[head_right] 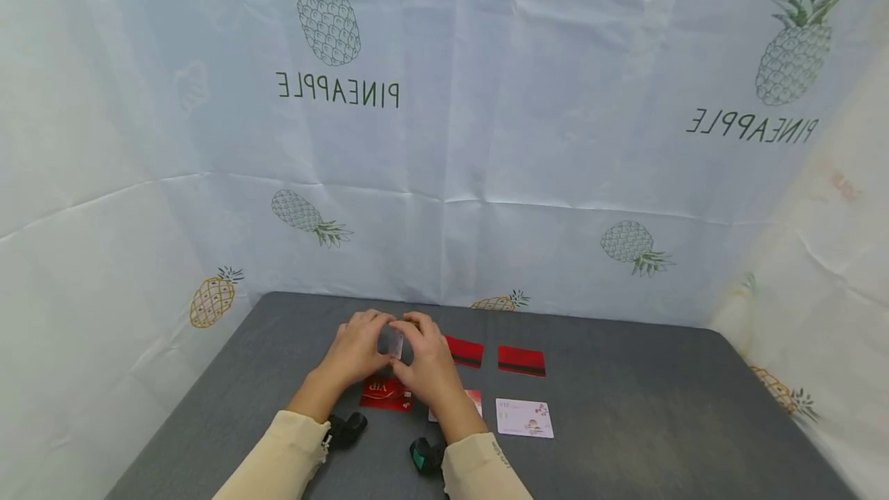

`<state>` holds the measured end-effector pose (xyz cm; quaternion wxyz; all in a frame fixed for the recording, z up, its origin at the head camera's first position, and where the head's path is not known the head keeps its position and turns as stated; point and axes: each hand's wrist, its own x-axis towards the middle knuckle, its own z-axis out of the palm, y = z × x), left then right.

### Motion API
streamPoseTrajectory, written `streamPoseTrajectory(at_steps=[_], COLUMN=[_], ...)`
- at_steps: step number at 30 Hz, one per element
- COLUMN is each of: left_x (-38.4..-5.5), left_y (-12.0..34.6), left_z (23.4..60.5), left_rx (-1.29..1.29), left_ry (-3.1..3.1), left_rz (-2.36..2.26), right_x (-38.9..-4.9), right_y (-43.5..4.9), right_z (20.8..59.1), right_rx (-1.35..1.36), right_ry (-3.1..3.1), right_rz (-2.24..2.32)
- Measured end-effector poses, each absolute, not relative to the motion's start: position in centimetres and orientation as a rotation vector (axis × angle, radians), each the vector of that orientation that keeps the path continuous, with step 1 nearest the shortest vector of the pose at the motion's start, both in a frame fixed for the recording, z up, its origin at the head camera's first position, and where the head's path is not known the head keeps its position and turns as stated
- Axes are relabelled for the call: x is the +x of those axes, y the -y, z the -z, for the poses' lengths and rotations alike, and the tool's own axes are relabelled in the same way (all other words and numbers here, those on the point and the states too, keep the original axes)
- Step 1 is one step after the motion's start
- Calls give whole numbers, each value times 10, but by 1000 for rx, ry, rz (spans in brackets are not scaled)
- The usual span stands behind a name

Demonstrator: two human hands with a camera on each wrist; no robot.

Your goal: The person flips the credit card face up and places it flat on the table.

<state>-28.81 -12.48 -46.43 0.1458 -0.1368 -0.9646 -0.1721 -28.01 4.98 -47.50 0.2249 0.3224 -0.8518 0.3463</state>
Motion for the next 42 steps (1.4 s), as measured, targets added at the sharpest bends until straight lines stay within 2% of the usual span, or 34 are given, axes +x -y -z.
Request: streamPoseTrajectory(at_steps=[9, 15, 42], left_x=[-293, -293, -295], left_y=[134, 134, 143], left_z=[464, 462, 468], left_rx=[-324, -364, -386], left_ry=[2766, 2799, 3043], left_rz=[551, 617, 619], right_x=[-283, -286, -292], right_y=[-52, -55, -63], right_z=[482, 486, 491], right_rx=[542, 403, 459], right_ry=[2520, 2641, 2923], right_rz=[-911, -921, -891])
